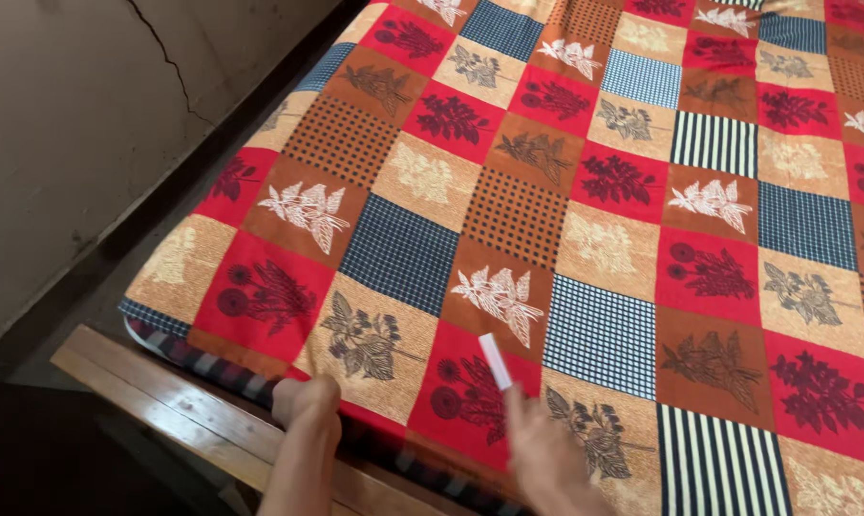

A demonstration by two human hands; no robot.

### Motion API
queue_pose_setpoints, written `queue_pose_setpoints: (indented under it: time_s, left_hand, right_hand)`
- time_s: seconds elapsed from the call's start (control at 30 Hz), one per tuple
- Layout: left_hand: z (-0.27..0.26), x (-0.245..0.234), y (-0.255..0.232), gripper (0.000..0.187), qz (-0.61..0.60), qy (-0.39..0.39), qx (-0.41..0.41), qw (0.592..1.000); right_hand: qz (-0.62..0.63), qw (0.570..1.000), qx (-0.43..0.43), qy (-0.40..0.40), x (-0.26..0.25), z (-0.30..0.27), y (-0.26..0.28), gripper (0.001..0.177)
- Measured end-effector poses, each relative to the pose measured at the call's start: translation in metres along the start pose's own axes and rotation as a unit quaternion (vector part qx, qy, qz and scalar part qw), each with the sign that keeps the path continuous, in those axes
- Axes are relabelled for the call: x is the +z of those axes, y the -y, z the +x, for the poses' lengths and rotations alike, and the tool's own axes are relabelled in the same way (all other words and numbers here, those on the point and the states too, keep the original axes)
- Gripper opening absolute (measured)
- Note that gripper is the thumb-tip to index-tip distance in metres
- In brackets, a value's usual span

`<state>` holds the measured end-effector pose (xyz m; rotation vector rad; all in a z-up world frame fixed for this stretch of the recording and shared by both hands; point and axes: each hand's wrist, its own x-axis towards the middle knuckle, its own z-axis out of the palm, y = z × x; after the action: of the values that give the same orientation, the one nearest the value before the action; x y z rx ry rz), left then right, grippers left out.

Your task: The person spreads a patterned bedsheet over the mattress, pulls it taut across the bed, and tucks the edges under the mattress frame, using a comb to press the fabric under the edge. They smooth the surface with their hands and tuck the sides near the headboard.

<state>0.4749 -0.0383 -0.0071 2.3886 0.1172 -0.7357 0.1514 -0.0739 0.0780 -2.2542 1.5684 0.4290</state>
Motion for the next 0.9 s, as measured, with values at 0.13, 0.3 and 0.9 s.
queue_pose_setpoints:
  time_s: [0.13,0.3,0.9]
  left_hand:
    - [0.036,0.002,-0.012,0.041,0.017,0.112,-0.047,0.992]
    - [0.055,-0.032,-0.039,0.073,-0.208,0.23,-0.258,0.915]
    - [0.124,-0.157,-0.134,0.041,-0.382,0.112,-0.102,0.912]
  right_hand:
    - [0.167,0.982,-0.088,-0.018,-0.007,0.014,0.041,0.071]
    - [0.031,0.983,0.124,-0.134,-0.063,0.057,-0.05,0.058]
    - [0.053,0.981,-0.139,-0.122,0.039,0.112,0.255,0.06]
